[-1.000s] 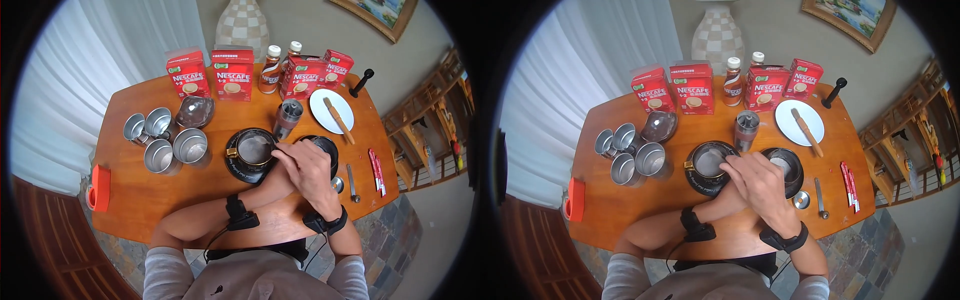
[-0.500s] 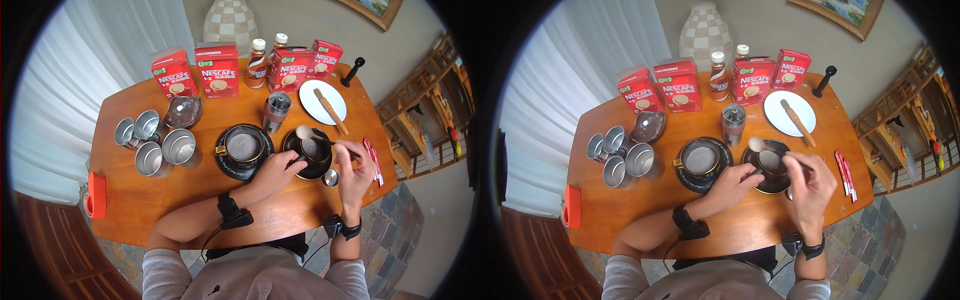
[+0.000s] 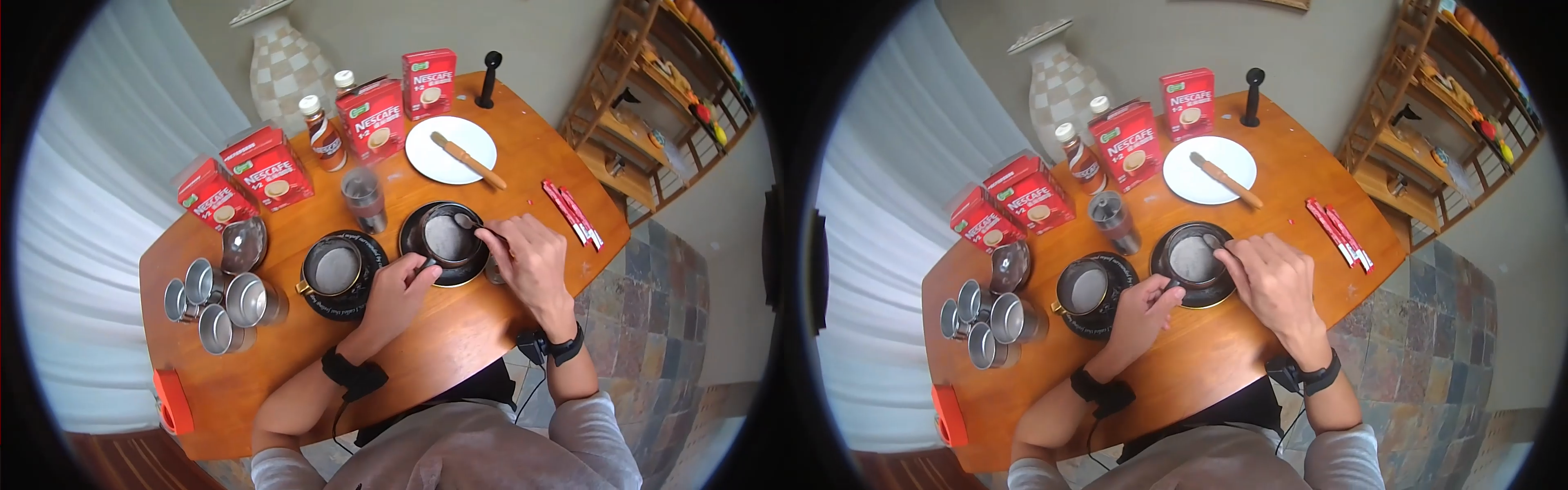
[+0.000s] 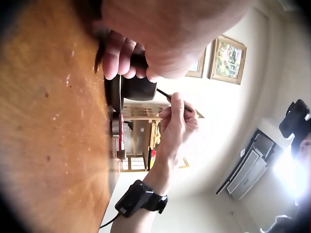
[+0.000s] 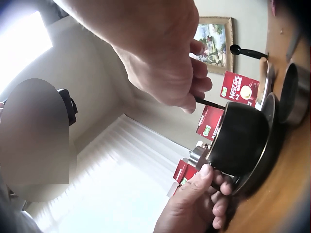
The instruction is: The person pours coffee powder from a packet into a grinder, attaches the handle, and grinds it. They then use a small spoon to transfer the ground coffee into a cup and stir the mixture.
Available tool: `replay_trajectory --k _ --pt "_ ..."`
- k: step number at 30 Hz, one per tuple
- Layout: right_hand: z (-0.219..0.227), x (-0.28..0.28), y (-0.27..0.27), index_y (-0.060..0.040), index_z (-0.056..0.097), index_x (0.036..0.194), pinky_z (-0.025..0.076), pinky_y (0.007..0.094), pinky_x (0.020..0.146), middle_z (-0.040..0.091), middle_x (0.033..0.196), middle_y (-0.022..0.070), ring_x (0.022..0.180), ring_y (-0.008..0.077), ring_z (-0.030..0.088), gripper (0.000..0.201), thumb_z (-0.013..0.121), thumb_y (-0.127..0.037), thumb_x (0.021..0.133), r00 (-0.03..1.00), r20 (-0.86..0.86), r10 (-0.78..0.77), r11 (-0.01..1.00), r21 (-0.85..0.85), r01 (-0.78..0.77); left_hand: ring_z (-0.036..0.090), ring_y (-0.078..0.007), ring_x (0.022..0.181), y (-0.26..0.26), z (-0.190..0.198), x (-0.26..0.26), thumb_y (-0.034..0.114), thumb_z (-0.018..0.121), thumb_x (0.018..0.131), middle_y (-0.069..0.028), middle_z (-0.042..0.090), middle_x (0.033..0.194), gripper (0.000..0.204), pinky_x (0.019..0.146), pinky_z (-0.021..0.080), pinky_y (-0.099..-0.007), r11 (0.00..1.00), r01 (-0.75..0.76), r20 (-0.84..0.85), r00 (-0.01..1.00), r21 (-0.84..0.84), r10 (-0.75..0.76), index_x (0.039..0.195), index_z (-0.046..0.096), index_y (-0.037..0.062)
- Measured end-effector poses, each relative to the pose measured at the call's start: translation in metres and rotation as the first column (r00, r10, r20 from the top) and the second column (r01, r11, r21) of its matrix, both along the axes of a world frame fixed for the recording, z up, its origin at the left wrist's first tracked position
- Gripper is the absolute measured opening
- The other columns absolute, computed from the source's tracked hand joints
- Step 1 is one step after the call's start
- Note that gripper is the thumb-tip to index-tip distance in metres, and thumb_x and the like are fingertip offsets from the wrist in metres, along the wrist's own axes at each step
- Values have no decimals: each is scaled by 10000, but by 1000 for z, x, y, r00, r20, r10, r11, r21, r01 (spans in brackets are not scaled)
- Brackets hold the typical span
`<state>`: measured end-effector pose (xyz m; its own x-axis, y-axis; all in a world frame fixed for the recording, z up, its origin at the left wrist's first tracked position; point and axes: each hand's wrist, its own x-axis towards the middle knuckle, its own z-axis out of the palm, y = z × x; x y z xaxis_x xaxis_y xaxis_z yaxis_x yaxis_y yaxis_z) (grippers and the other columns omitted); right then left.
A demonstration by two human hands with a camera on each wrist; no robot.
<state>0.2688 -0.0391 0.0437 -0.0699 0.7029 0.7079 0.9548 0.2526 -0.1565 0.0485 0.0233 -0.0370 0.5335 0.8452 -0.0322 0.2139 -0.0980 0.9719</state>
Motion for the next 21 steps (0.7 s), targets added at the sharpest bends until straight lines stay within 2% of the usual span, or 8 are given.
replay_trajectory --k 5,8,12,18,21 --pt "-13 3 1 -71 717 903 493 368 561 623 733 47 658 228 618 152 832 -154 848 998 -41 41 999 8 -40 563 -35 636 1 -5 -2 181 692 1029 4 624 756 197 545 485 -224 996 16 7 1000 85 -17 993 680 -12" --pt "-17 0 -6 -64 728 916 500 365 570 610 722 44 664 226 619 168 847 -142 828 989 -93 112 993 31 -110 563 -34 639 -1 4 -2 184 694 1030 9 609 745 198 548 491 -220 1000 11 -4 1000 15 -11 968 672 -2" --pt "-14 -1 -19 -70 728 900 490 362 559 589 712 37 655 221 602 170 855 -149 820 970 -107 220 970 -78 -229 556 -30 639 -2 7 -2 180 694 1029 19 597 741 199 547 485 -212 1000 14 0 1000 -10 -14 933 661 9" --pt "-13 -1 3 -58 766 933 453 365 533 614 714 47 616 219 574 168 853 -162 833 991 -92 94 991 106 -84 546 -23 640 -2 7 -2 167 692 1025 28 582 737 194 554 485 -207 1000 28 13 1000 9 -29 916 656 10" --pt "-20 0 4 -86 730 949 479 362 555 577 740 35 655 213 592 170 837 -166 844 996 -38 80 994 71 -77 546 -23 642 -3 9 -2 163 691 1025 31 578 737 190 559 487 -207 999 32 25 999 -5 -32 916 656 11"
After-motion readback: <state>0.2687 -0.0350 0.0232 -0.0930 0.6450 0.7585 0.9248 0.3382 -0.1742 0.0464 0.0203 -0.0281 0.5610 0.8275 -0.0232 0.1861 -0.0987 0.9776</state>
